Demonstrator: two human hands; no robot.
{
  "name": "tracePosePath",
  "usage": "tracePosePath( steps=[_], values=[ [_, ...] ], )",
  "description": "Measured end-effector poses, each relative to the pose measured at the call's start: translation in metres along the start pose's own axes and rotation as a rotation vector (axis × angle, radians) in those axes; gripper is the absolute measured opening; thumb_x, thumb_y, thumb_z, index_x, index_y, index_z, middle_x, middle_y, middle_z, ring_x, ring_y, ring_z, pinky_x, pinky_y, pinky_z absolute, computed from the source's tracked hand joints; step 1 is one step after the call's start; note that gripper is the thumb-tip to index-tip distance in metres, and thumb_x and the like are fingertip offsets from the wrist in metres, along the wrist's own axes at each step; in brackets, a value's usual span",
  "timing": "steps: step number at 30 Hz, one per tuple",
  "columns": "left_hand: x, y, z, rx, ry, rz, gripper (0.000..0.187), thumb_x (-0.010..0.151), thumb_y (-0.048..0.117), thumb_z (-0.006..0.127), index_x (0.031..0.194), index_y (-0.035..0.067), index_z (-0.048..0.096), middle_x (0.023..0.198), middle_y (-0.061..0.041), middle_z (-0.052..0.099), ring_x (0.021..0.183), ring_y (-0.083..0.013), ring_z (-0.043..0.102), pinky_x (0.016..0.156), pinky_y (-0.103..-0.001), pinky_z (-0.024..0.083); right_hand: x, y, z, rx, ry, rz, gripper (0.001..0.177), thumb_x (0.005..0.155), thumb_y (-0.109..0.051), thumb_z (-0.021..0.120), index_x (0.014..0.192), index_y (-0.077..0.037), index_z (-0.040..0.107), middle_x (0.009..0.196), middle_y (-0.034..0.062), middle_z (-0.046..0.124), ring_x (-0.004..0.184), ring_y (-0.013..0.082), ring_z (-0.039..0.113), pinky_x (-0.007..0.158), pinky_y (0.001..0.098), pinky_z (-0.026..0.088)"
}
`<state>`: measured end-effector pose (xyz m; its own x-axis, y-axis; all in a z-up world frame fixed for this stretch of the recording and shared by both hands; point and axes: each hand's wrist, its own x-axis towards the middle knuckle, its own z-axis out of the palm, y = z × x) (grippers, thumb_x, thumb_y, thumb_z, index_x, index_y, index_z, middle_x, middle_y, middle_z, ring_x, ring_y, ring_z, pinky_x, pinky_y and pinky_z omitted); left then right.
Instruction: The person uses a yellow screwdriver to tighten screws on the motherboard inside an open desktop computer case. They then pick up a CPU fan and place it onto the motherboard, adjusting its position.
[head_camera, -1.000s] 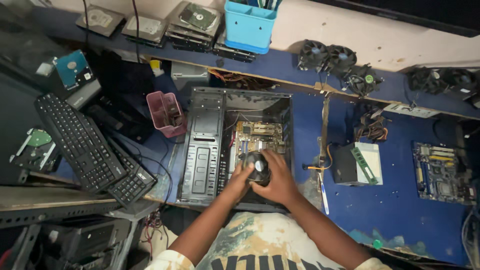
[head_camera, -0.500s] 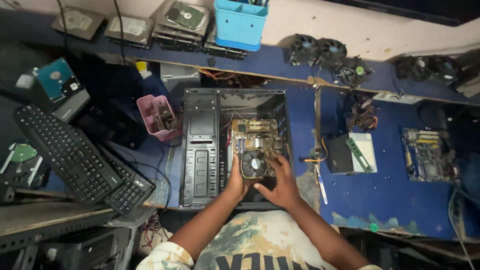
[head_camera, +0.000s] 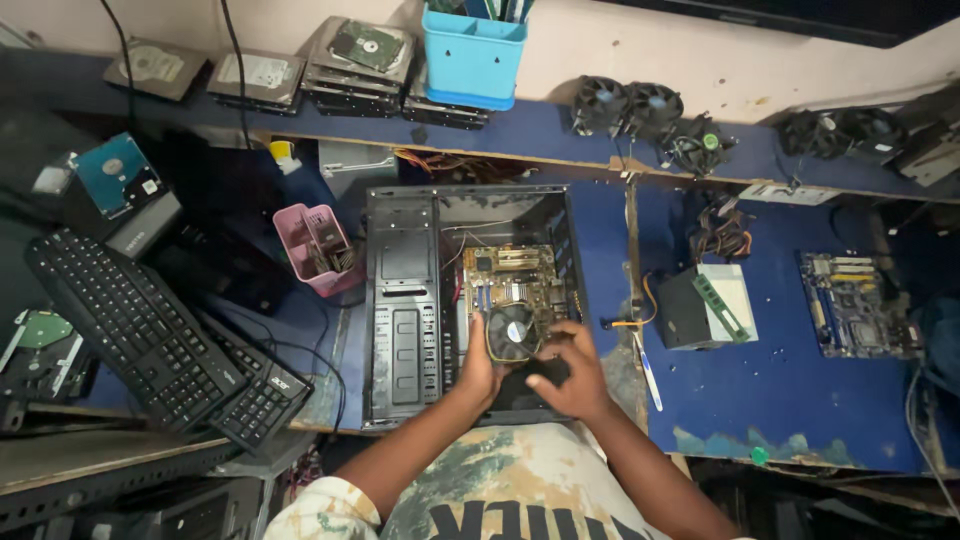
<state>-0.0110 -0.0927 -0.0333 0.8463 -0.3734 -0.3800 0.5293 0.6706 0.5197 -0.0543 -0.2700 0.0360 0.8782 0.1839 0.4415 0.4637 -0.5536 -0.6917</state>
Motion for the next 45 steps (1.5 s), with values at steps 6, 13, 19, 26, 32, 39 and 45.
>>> tracePosePath(
  steps=[6, 13, 19, 26, 32, 39, 45],
  values=[
    [-0.002, 0.006, 0.006, 0.018, 0.001, 0.0, 0.074, 0.1, 0.069, 0.026, 0.141, 0.014, 0.056, 0.131, -0.008, 0.068, 0.118, -0.024, 0.067, 0.099, -0.047, 0.055, 0.006, -0.015, 0.0, -0.007, 0.051, 0.079, 0.048, 0.075, -0.023, 0.087, 0.114, -0.005, 0.066, 0.133, 0.0199, 0.055, 0.125, 0.0384, 0.057, 0.103, 0.0447, 0.047],
    [-0.005, 0.003, 0.0, 0.044, -0.033, 0.074, 0.076, 0.102, 0.069, 0.024, 0.143, 0.013, 0.055, 0.131, -0.01, 0.068, 0.115, -0.0241, 0.066, 0.089, -0.043, 0.054, 0.018, -0.03, -0.001, -0.091, 0.004, 0.126, 0.057, 0.077, -0.026, 0.087, 0.124, -0.003, 0.065, 0.133, 0.0192, 0.055, 0.125, 0.0367, 0.057, 0.104, 0.0432, 0.048],
    [-0.004, 0.006, 0.004, -0.001, -0.014, 0.07, 0.076, 0.101, 0.069, 0.025, 0.141, 0.012, 0.055, 0.131, -0.01, 0.068, 0.118, -0.0263, 0.067, 0.097, -0.047, 0.054, 0.02, -0.03, 0.001, -0.122, -0.009, 0.051, 0.062, 0.076, -0.027, 0.087, 0.127, -0.001, 0.063, 0.136, 0.0192, 0.054, 0.127, 0.0376, 0.057, 0.107, 0.0435, 0.046],
    [-0.008, 0.009, 0.01, 0.023, 0.055, 0.056, 0.073, 0.1, 0.068, 0.028, 0.14, 0.014, 0.056, 0.132, -0.008, 0.068, 0.118, -0.0244, 0.066, 0.097, -0.047, 0.054, 0.022, -0.035, -0.002, -0.129, -0.057, 0.107, 0.065, 0.076, -0.029, 0.087, 0.13, -0.001, 0.063, 0.136, 0.02, 0.053, 0.125, 0.0376, 0.057, 0.104, 0.0431, 0.046],
    [-0.011, 0.013, 0.013, 0.035, 0.066, 0.049, 0.072, 0.099, 0.069, 0.027, 0.14, 0.016, 0.056, 0.131, -0.005, 0.068, 0.116, -0.0218, 0.065, 0.095, -0.045, 0.053, 0.021, -0.035, -0.002, -0.118, -0.064, 0.1, 0.065, 0.078, -0.031, 0.086, 0.132, -0.002, 0.063, 0.138, 0.0194, 0.052, 0.125, 0.0376, 0.057, 0.105, 0.0438, 0.047],
    [-0.006, 0.006, 0.004, 0.007, 0.015, 0.104, 0.073, 0.103, 0.066, 0.029, 0.139, 0.009, 0.056, 0.13, -0.011, 0.068, 0.117, -0.0251, 0.067, 0.1, -0.045, 0.054, 0.021, -0.032, -0.002, -0.134, -0.096, 0.126, 0.067, 0.079, -0.033, 0.085, 0.135, -0.004, 0.061, 0.141, 0.02, 0.05, 0.129, 0.0379, 0.055, 0.105, 0.0444, 0.047],
    [-0.003, 0.004, 0.005, -0.017, 0.039, 0.096, 0.071, 0.103, 0.064, 0.029, 0.141, 0.01, 0.056, 0.132, -0.011, 0.067, 0.119, -0.0245, 0.067, 0.101, -0.044, 0.053, 0.02, -0.031, 0.001, -0.169, -0.079, 0.087, 0.07, 0.078, -0.033, 0.086, 0.136, -0.004, 0.06, 0.139, 0.0198, 0.052, 0.129, 0.0387, 0.054, 0.106, 0.0448, 0.046]
  ],
)
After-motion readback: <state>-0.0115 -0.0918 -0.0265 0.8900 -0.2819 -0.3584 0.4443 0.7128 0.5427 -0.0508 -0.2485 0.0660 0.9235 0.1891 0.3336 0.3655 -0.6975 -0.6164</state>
